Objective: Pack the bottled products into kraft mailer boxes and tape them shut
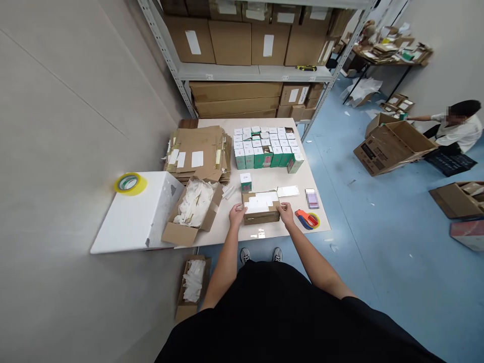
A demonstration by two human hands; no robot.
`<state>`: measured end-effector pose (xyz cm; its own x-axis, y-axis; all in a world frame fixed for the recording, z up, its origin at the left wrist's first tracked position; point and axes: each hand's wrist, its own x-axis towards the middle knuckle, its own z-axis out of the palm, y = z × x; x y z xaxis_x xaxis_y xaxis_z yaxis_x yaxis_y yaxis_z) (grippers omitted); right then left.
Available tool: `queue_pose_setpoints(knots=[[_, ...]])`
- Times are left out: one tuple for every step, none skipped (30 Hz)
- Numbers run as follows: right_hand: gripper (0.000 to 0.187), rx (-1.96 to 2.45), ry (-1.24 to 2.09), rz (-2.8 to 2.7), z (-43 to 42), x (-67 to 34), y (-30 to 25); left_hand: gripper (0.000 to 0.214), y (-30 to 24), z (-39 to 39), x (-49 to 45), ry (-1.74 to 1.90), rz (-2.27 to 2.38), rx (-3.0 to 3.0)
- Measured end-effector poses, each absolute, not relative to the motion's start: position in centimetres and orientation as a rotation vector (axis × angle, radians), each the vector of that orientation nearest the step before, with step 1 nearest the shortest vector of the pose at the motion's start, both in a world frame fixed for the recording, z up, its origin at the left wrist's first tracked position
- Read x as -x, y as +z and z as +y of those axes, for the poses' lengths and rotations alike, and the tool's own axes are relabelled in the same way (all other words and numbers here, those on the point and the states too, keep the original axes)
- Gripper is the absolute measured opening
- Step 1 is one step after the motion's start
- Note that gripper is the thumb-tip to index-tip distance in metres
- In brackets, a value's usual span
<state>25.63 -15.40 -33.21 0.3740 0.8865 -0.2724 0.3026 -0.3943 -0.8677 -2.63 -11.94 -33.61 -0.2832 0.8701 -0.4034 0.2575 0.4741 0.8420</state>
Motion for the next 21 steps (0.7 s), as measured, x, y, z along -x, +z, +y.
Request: queue_pose_setpoints(knots=[[0.049, 1.905, 1.015, -1.034, -15.6, -25.5, -33.7, 0.05, -34.3, -12.3, 2.3, 0.771, 1.795, -0.959], [0.054, 1.938, 1.051, -1.051, -15.8, -25.4, -34.2, 0.052, -35.0, -12.8, 1.9, 0.702, 1.805, -0.957], [0.058, 1.986, 1.091, -1.084, -16.1, -25.3, -34.8, 0.056, -35.7, -13.3, 1.6, 0.631, 1.821, -0.95], [0.062, 2.042, 1.122, -1.133, -16.4, -25.2, -35.3, 0.059, -36.3, -13.8, 1.3, 0.57, 1.841, -0.945], [0.065, 2.097, 1.14, -1.183, -16.7, -25.1, -35.8, 0.062, -36.9, -14.2, 1.1, 0.539, 1.855, -0.937], [0.068, 2.137, 1.143, -1.227, -16.9, -25.0, -36.3, 0.065, -37.3, -14.6, 1.0, 0.522, 1.867, -0.937], [0.071, 2.157, 1.131, -1.258, -17.0, -24.9, -36.6, 0.067, -37.5, -14.8, 1.0, 0.519, 1.867, -0.949], [0.072, 2.156, 1.118, -1.273, -17.1, -24.8, -36.9, 0.069, -37.7, -14.9, 1.0, 0.52, 1.856, -0.967], [0.072, 2.141, 1.116, -1.278, -17.0, -24.7, -37.1, 0.072, -37.7, -14.9, 1.1, 0.52, 1.836, -0.991], [0.07, 2.12, 1.132, -1.276, -16.9, -24.6, -37.2, 0.075, -37.7, -14.8, 1.2, 0.519, 1.806, -1.018], [0.066, 2.098, 1.157, -1.264, -16.8, -24.5, -37.2, 0.078, -37.6, -14.7, 1.3, 0.523, 1.771, -1.044], [0.062, 2.081, 1.183, -1.236, -16.7, -24.5, -37.1, 0.08, -37.5, -14.5, 1.3, 0.535, 1.74, -1.061], [0.057, 2.068, 1.2, -1.191, -16.6, -24.6, -36.9, 0.081, -37.3, -14.4, 1.4, 0.563, 1.719, -1.064], [0.054, 2.052, 1.201, -1.133, -16.6, -24.7, -36.7, 0.08, -37.2, -14.2, 1.4, 0.61, 1.706, -1.059], [0.053, 2.022, 1.19, -1.072, -16.6, -24.9, -36.4, 0.077, -37.0, -14.2, 1.3, 0.676, 1.692, -1.048], [0.055, 1.972, 1.173, -1.022, -16.7, -25.2, -36.2, 0.075, -36.9, -14.2, 1.3, 0.757, 1.671, -1.033], [0.058, 1.903, 1.16, -0.993, -16.8, -25.5, -35.9, 0.072, -36.7, -14.3, 1.2, 0.845, 1.639, -1.019], [0.062, 1.825, 1.154, -0.992, -17.0, -25.8, -35.7, 0.069, -36.6, -14.4, 1.1, 0.925, 1.595, -1.01], [0.067, 1.749, 1.152, -1.015, -17.2, -26.0, -35.6, 0.068, -36.6, -14.6, 0.9, 0.985, 1.554, -1.004], [0.071, 1.688, 1.153, -1.054, -17.4, -26.3, -35.6, 0.067, -36.5, -14.8, 0.7, 1.011, 1.525, -1.001], [0.075, 1.653, 1.158, -1.095, -17.6, -26.4, -35.6, 0.068, -36.6, -15.0, 0.6, 0.994, 1.518, -0.997]])
